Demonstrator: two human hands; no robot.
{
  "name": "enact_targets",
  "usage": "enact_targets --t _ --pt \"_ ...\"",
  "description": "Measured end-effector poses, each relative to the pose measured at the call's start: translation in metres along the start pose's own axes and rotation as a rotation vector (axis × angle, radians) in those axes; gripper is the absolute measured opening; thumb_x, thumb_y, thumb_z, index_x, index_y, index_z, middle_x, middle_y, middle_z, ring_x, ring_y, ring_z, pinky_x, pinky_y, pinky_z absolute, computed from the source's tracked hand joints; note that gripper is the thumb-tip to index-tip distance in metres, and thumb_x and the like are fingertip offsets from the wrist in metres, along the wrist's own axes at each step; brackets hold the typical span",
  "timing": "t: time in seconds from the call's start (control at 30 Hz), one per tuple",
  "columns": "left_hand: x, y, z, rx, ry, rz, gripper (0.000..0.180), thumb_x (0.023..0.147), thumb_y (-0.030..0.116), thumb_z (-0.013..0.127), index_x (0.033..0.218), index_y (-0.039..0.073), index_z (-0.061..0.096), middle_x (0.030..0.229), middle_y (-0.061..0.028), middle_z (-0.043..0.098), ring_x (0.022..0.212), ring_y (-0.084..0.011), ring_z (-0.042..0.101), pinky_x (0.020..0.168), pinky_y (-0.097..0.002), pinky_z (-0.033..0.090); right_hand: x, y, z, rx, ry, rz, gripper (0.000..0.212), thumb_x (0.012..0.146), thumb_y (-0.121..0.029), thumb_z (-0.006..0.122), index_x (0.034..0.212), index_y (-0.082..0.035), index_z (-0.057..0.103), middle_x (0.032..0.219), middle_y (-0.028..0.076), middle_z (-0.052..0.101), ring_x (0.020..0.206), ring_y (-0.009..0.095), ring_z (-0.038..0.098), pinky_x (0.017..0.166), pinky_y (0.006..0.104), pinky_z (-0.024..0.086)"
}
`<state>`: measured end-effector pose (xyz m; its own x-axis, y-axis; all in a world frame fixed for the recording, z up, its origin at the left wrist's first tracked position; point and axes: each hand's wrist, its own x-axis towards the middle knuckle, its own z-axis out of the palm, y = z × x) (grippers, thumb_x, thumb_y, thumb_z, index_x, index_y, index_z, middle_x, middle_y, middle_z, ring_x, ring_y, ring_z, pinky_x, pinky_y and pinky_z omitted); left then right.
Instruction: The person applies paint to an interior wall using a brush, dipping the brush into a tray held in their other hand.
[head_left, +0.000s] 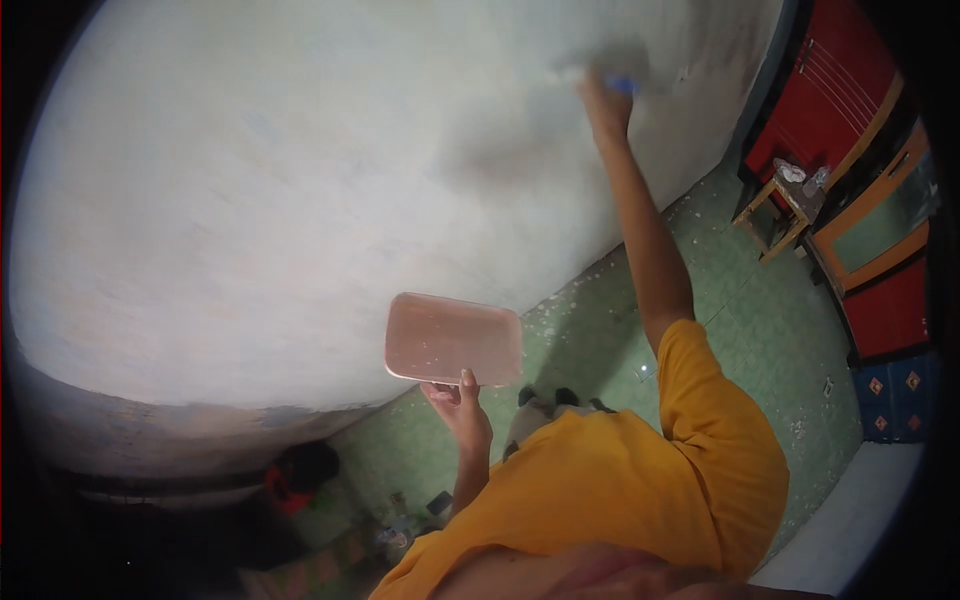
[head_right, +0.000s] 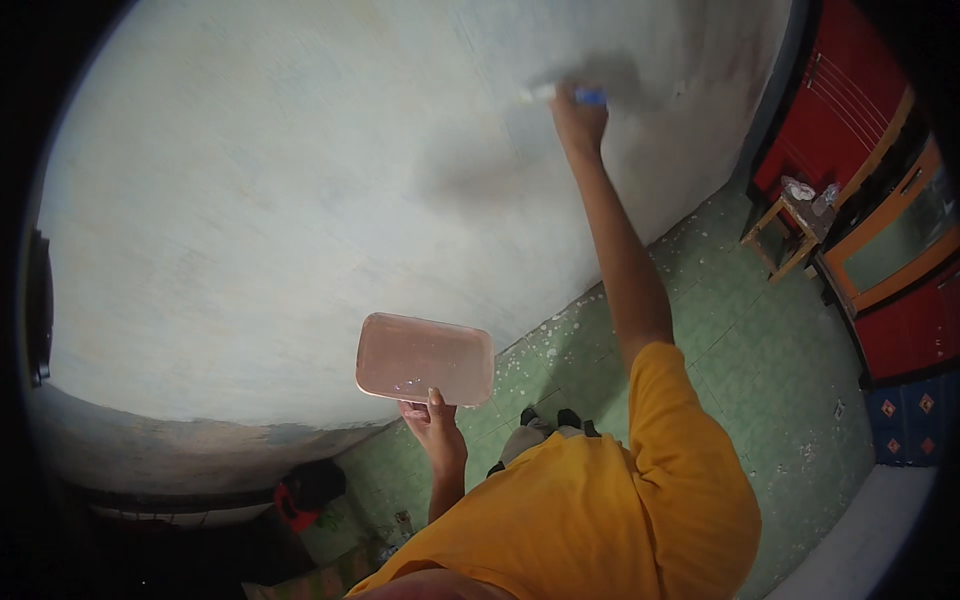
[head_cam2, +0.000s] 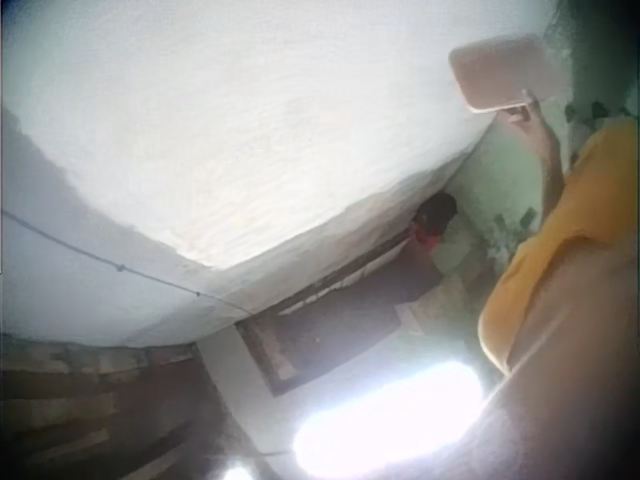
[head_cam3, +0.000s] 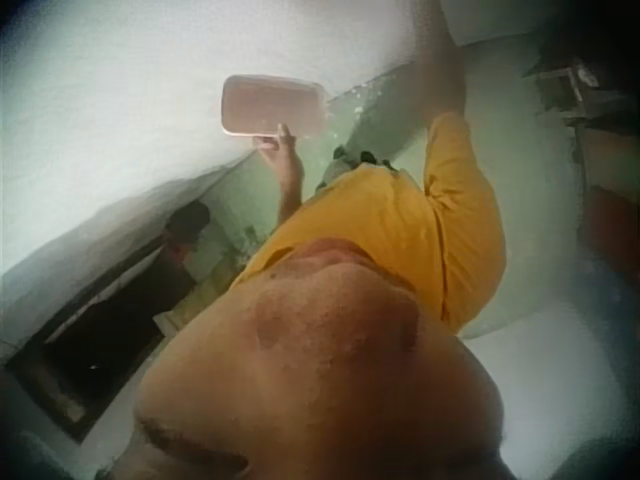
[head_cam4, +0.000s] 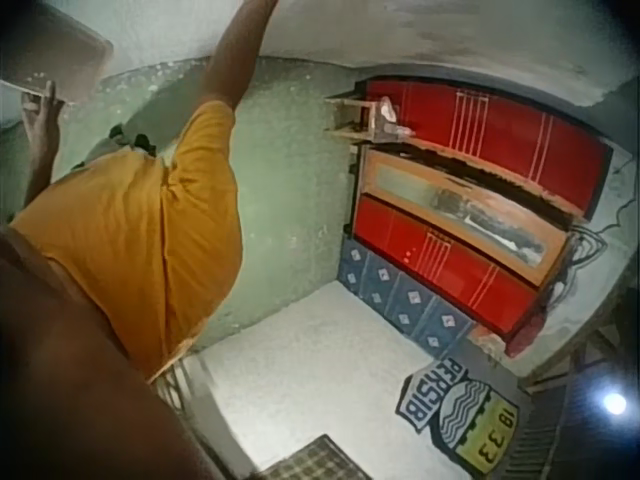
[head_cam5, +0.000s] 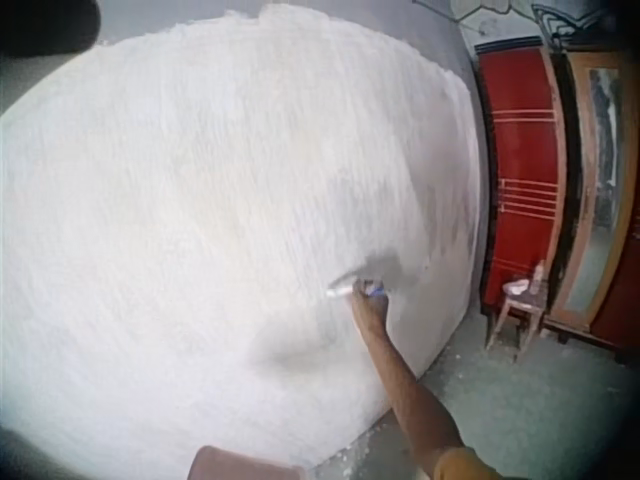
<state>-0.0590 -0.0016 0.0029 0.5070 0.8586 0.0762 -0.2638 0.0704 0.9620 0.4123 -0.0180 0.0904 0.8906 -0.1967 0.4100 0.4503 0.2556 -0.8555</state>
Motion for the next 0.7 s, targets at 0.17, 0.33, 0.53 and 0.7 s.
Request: enact_targets --t 0.17,0.33,0.53,0.7 --pt "0.002 0.001 0.006 -0.042 -0.002 -0.024 0.064 0.09 0.027 0.064 0.134 0.002 0.024 0.127 -0.0135 0.041 0.116 -0.0226 0.048 0.096 -0.0415 0.046 0.065 -0.154 0.067 0.315 -0.094 -0.228 0.024 0.094 -0.023 0.056 0.094 0.001 0.059 0.082 0.008 0.065 0.071 0.015 0.065 0.062 0.0273 0.054" --pt "0.0 -0.004 0.006 -0.044 0.003 -0.002 0.065 0.09 0.027 0.064 0.134 0.003 0.024 0.127 -0.0132 0.041 0.115 -0.0225 0.048 0.095 -0.041 0.046 0.032 -0.083 0.057 0.646 -0.054 -0.114 0.035 0.089 -0.024 0.065 0.105 0.002 0.049 0.084 0.011 0.064 0.072 0.021 0.067 0.068 0.0298 0.054" --pt "-0.002 0.004 0.006 -0.12 0.014 -0.064 0.068 0.086 0.017 0.067 0.136 0.003 0.023 0.128 -0.0117 0.04 0.116 -0.0208 0.044 0.093 -0.0351 0.043 -0.113 0.126 -0.044 0.221 0.088 0.23 0.03 0.092 -0.025 0.061 0.099 0.001 0.048 0.084 0.012 0.062 0.073 0.019 0.066 0.065 0.0298 0.056" --pt "0.005 0.001 0.003 -0.123 0.026 -0.082 0.064 0.087 0.013 0.066 0.135 0.003 0.024 0.127 -0.0113 0.041 0.116 -0.0211 0.044 0.093 -0.036 0.043 -0.098 0.127 -0.047 -0.145 0.044 0.31 0.028 0.088 -0.026 0.062 0.092 0.0 0.053 0.075 0.014 0.066 0.065 0.019 0.065 0.062 0.0315 0.053"
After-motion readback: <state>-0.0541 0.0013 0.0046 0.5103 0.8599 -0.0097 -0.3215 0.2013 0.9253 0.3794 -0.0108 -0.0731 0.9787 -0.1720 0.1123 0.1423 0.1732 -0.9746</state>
